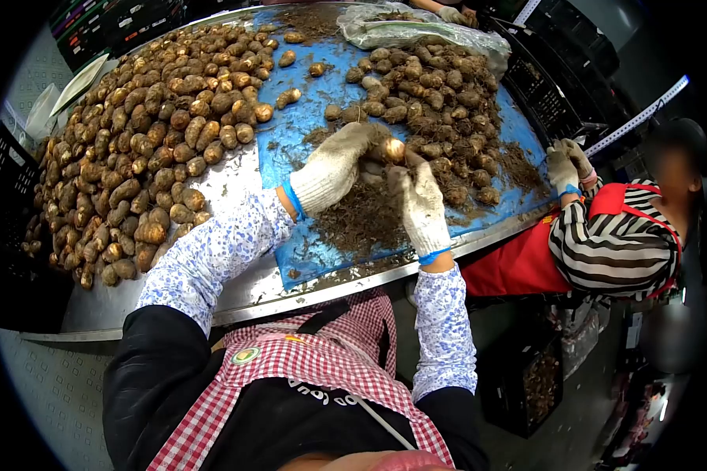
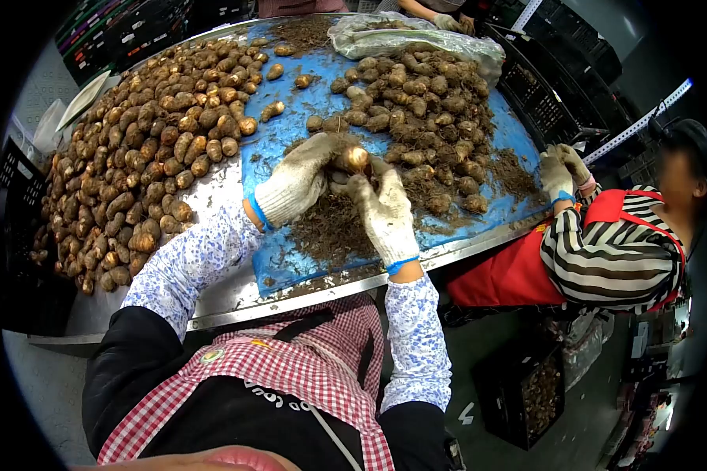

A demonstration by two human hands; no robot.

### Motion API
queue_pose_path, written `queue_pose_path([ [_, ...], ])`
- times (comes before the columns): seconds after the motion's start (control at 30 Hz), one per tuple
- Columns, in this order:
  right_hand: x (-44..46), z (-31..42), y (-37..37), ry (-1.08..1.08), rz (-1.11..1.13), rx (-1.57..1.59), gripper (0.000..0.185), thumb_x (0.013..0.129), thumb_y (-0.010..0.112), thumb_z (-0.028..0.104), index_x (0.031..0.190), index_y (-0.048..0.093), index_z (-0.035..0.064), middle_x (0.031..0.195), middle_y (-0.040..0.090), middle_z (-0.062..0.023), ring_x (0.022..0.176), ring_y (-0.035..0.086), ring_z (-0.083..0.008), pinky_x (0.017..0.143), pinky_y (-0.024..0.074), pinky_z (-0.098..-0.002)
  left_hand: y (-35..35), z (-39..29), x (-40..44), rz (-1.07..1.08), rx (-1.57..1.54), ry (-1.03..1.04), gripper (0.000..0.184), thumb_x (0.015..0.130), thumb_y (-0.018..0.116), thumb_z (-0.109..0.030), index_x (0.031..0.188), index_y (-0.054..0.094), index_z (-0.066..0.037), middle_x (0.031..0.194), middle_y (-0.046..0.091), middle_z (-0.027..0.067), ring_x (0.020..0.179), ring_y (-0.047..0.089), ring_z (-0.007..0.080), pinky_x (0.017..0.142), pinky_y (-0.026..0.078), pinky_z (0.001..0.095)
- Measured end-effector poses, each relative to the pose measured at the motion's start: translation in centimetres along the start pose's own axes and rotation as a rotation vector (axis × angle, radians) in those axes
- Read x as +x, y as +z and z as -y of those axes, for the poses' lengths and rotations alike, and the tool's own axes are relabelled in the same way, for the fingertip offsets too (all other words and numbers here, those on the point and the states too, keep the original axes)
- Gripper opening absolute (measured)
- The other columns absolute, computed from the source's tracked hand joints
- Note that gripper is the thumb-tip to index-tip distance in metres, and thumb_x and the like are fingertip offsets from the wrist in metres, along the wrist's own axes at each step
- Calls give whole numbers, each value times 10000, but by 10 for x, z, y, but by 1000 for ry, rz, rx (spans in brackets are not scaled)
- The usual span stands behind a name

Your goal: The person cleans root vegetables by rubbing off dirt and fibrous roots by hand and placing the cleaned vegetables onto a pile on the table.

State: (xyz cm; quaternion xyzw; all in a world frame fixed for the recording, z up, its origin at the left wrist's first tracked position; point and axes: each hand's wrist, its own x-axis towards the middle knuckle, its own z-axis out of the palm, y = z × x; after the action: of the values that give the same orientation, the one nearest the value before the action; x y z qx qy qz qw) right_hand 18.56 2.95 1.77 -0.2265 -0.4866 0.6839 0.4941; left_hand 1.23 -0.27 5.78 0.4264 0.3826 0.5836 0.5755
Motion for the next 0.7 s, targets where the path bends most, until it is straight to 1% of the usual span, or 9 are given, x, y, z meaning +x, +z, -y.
queue_pose_path([
  [0.13, 6, -7, -9, -155, -72, -278, 255, 986, 496, 77, 1225, 494, -10, 1024, 574, -166, 860, 617, -183, 771, 566, -275, 8, 8, -5, 26, -29, -52, 322, 970, 536, -128, 1256, 526, 18, 1209, 577, 128, 1136, 558, 190, 981, 470, 296],
  [0.23, -3, 23, 15, -404, -91, -1434, 110, 952, 567, 70, 981, 625, -19, 976, 630, -107, 866, 622, -179, 734, 498, -308, -3, 21, -3, 105, -16, 1, 366, 989, 541, -167, 1299, 478, 16, 1199, 573, 128, 1024, 602, 178, 861, 526, 274],
  [0.27, -5, 28, 31, -177, -73, -976, 70, 915, 582, 32, 957, 613, -15, 966, 618, -156, 870, 628, -256, 741, 509, -328, -6, 13, 4, 174, -147, -59, 370, 993, 535, -165, 1309, 466, 14, 1200, 572, 133, 993, 613, 180, 825, 540, 275],
  [0.3, -2, 16, 16, -553, 31, -1338, 98, 898, 596, 27, 988, 602, -13, 1020, 623, -189, 884, 629, -299, 759, 522, -340, -6, 6, 6, 243, -276, -118, 375, 996, 530, -163, 1319, 454, 12, 1201, 571, 138, 962, 624, 182, 790, 555, 277],
  [0.37, -6, 22, 11, -509, 24, -1594, 138, 887, 604, 17, 1022, 592, -10, 1072, 620, -203, 906, 630, -315, 785, 534, -343, -5, 8, -7, 43, -376, -66, 361, 996, 518, -137, 1320, 452, 7, 1199, 571, 148, 906, 636, 201, 731, 582, 301],
  [0.5, -3, 18, -9, -288, -111, -678, 171, 965, 497, 21, 1102, 600, 18, 1043, 643, -106, 918, 621, -180, 792, 535, -283, -10, 14, -5, 16, -281, 54, 393, 969, 527, -77, 1345, 435, -11, 1279, 535, 165, 1008, 619, 243, 832, 571, 324],
  [0.57, -4, 33, -7, -58, 35, -570, 202, 1005, 466, 83, 1135, 554, -43, 1051, 610, -132, 950, 618, -194, 830, 552, -281, -2, 10, -14, 3, -153, 106, 429, 944, 546, -46, 1355, 429, -5, 1312, 522, 177, 1081, 600, 265, 901, 547, 335],
  [0.6, 3, 28, -10, 111, 58, -191, 229, 1012, 466, 101, 1149, 528, -72, 1055, 593, -146, 939, 624, -207, 831, 563, -287, 8, -2, -18, -94, 87, 58, 502, 878, 545, 44, 1364, 420, 20, 1341, 508, 207, 1195, 545, 292, 1023, 478, 348],
  [0.7, -3, 24, 21, 39, 0, -357, 257, 999, 526, 131, 1157, 568, -67, 1046, 643, -119, 898, 637, -165, 849, 523, -252, 16, 5, -22, -65, 923, 356, 554, 831, 521, 103, 1370, 410, 40, 1381, 470, 226, 1246, 512, 304, 1084, 425, 372],
])
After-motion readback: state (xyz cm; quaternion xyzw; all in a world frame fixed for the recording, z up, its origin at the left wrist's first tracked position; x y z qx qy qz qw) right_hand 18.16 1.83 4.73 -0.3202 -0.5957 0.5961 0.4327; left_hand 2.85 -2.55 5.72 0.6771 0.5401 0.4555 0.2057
